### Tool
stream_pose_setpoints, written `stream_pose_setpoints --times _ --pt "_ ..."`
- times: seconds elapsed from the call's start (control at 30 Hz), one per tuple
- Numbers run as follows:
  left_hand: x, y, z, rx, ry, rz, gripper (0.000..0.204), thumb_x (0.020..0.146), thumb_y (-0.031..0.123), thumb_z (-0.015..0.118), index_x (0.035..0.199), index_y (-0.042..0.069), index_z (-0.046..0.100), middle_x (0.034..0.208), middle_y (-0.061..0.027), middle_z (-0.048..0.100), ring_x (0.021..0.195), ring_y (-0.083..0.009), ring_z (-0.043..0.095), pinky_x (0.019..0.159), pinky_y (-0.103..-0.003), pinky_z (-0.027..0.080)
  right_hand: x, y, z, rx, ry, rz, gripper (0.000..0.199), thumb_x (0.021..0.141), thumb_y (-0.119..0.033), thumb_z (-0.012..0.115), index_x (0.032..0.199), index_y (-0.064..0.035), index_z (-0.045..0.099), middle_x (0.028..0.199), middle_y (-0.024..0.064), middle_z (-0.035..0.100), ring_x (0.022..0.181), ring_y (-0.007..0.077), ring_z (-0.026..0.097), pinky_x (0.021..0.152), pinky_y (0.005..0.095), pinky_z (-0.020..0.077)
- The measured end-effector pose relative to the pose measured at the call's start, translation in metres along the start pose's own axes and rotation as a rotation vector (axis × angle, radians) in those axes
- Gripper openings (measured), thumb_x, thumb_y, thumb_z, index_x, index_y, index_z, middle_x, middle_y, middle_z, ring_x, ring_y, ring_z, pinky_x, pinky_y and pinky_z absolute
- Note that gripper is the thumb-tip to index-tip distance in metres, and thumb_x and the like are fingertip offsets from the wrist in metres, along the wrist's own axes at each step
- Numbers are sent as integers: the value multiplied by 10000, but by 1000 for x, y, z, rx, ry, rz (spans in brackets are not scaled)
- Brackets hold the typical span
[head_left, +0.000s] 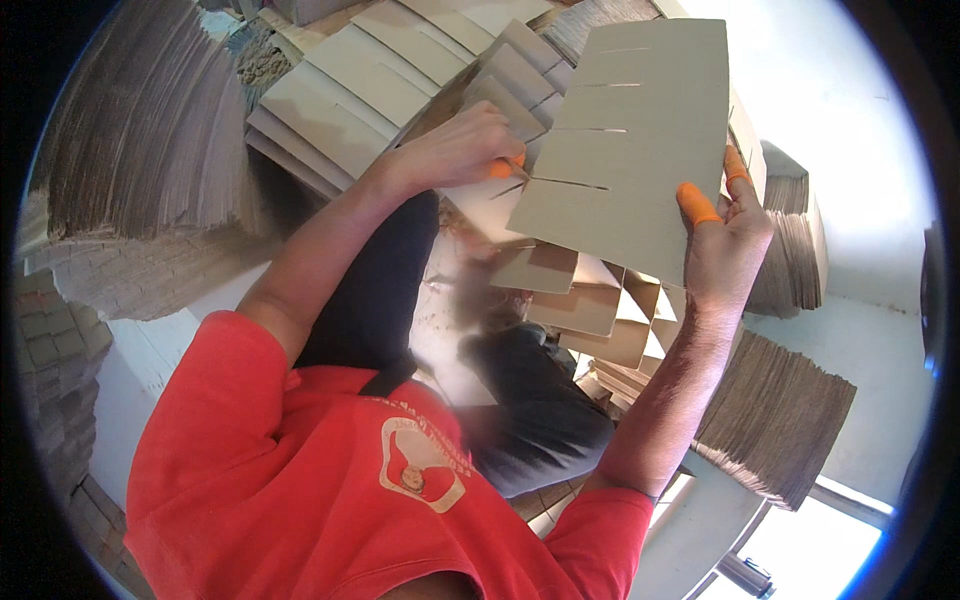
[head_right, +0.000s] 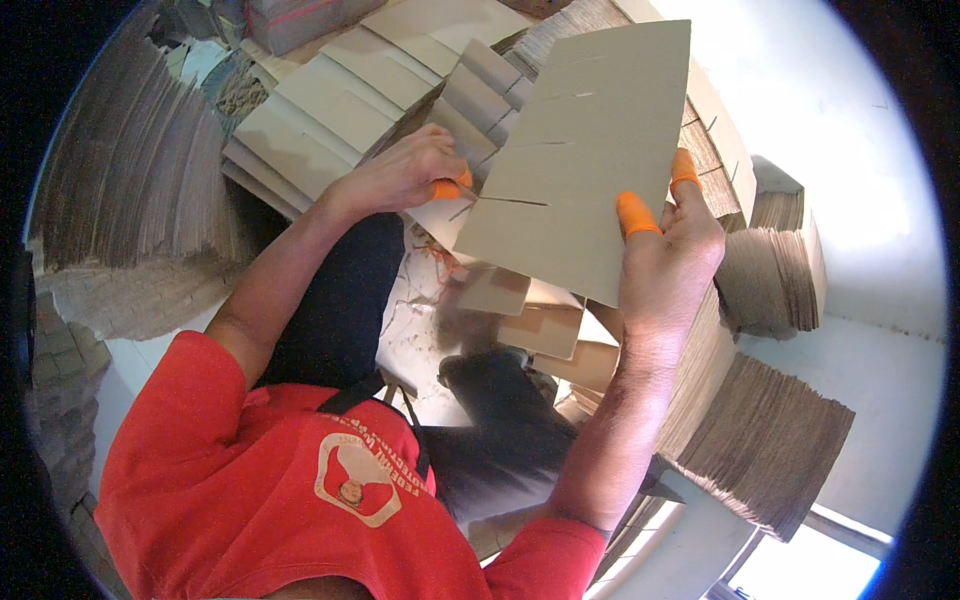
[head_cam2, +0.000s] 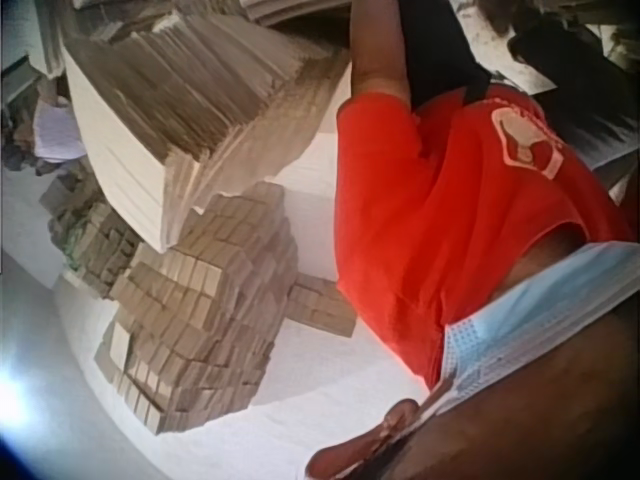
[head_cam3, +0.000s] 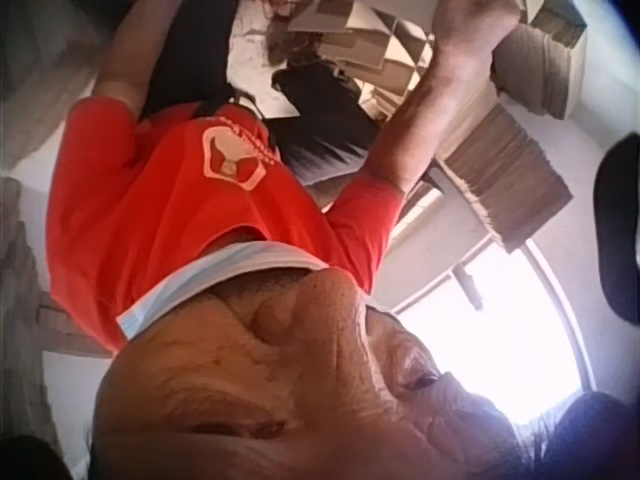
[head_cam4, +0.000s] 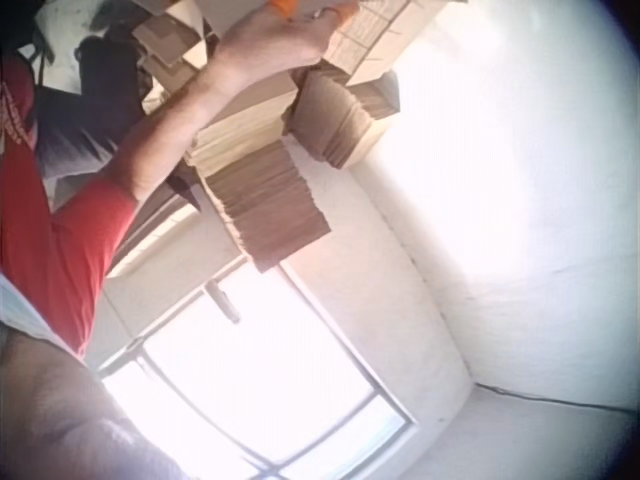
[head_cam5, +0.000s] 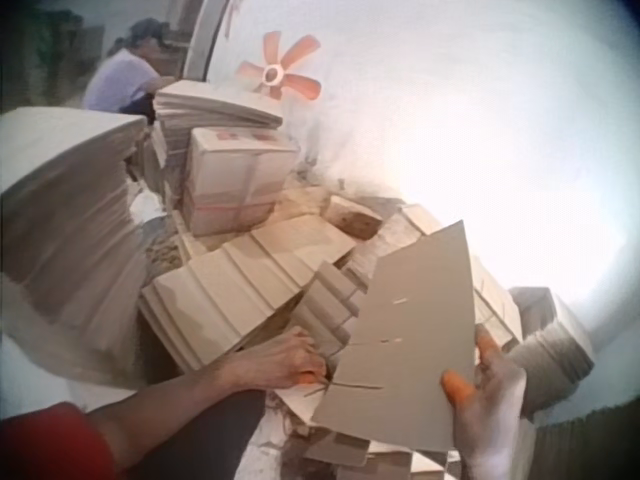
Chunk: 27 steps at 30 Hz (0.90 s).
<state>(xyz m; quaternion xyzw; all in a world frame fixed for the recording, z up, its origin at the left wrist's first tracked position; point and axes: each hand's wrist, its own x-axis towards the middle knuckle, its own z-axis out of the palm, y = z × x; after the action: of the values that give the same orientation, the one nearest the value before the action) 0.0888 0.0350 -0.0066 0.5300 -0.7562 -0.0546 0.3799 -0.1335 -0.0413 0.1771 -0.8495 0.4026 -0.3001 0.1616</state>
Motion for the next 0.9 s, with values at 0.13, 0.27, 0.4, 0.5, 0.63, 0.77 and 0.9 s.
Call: stream_pose_setpoints --times 0.13,0.27,0.4,0.5,0.63,0.77,0.9 --pt "0 -2 2 -1 -3 -30 95 748 80 681 745 40 595 690 -81 566 789 -264 531 860 -350 392 4 -9 -1 139 -13 29 544 826 85 648 1350 74 502 927 137 706 815 86 630 661 225 516" --pt "2 4 1 -77 59 -12 131 733 72 683 701 35 561 685 -80 564 788 -264 532 848 -357 400 1 -11 7 -15 -26 -14 534 828 84 639 1343 91 495 1072 211 689 940 149 667 755 285 561" --pt "3 -3 7 -57 175 12 119 702 107 719 671 41 624 621 -120 572 681 -306 557 739 -394 426 -2 -16 10 20 -5 -4 537 822 83 635 1342 87 498 1102 227 686 989 167 674 798 304 556" --pt "3 -3 7 -89 220 12 142 682 107 726 655 31 608 601 -131 558 652 -327 559 689 -413 442 -4 -25 10 33 -49 65 543 814 84 640 1340 84 503 1085 202 698 974 149 673 776 294 548" --pt "4 -2 8 -109 240 72 163 662 84 712 623 12 571 585 -144 541 632 -341 553 651 -420 442 -10 -6 28 1 -57 -10 544 802 82 654 1330 69 523 887 151 697 719 110 618 639 271 512" --pt "3 -4 7 -121 251 73 191 650 74 702 593 5 534 582 -155 526 627 -350 542 633 -418 432 -4 -2 44 -4 -164 -84 491 810 87 632 1291 75 536 1037 229 651 916 219 660 748 327 519" --pt "2 -4 4 -61 15 -56 114 742 93 717 753 36 619 737 -98 609 834 -289 545 863 -392 414 -3 -1 63 -5 -302 11 523 840 88 617 1340 115 467 1261 238 604 1118 218 612 908 333 512"
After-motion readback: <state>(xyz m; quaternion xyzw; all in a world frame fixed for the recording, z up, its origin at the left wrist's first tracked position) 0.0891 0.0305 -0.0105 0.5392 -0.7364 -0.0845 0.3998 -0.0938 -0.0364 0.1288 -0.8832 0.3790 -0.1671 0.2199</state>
